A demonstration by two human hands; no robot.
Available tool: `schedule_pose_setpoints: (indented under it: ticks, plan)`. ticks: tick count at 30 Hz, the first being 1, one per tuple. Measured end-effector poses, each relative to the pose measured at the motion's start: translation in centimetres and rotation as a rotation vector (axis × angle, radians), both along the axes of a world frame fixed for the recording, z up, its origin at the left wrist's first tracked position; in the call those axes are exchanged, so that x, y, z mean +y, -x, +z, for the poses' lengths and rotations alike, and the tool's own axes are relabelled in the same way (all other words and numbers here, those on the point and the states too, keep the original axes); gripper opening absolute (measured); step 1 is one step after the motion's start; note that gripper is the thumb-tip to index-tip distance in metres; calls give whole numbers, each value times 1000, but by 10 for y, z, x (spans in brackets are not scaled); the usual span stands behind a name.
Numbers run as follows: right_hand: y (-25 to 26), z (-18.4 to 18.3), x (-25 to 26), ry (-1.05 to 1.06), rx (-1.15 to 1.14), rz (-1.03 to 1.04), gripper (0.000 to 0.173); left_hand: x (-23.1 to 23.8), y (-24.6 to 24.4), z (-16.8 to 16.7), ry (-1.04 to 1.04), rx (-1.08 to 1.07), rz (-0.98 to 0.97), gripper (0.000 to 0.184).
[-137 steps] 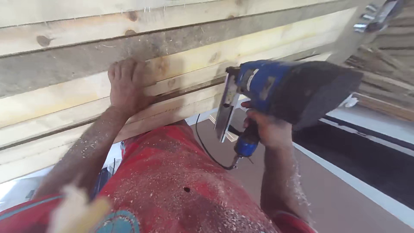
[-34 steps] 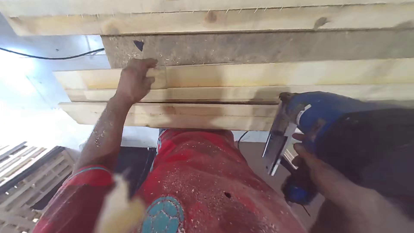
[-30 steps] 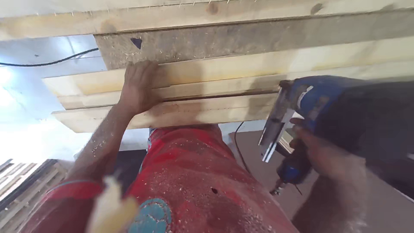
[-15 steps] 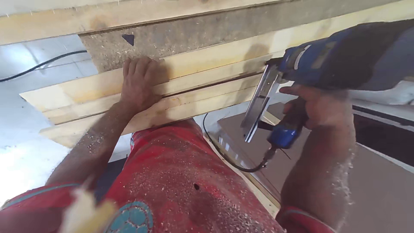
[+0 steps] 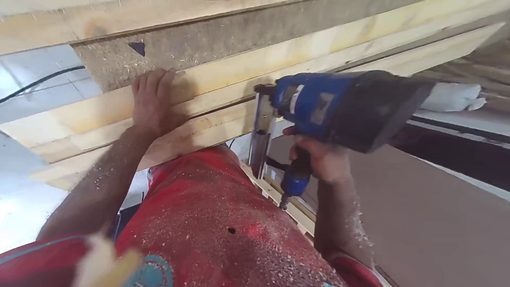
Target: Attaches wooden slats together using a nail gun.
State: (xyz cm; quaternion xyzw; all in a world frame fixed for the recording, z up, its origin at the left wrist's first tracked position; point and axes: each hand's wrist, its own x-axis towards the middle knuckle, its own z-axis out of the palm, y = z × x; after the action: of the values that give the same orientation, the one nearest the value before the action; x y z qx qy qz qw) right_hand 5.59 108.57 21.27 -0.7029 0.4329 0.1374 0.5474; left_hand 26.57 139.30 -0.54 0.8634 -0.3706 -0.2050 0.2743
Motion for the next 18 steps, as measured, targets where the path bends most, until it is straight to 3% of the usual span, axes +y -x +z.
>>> schedule_pose_setpoints:
  ticks: [5,9,13,15,18]
  plan:
    - [-8,-15,51,-30,79,155,20,0,-2,2,-2,39,14,103]
    - [1,-22,55,146,259,365,37,1,0,-1,3,33,8,105]
    - [-33,-1,71,47,296,306,27,1,-1,5,-1,81,-6,98]
    - [-46,3,80,-39,331,311,28,6,-3,6,26,80,38,82]
    - [-36,-5,76,-72,254,308,31,1,-2,5,177,31,135,42]
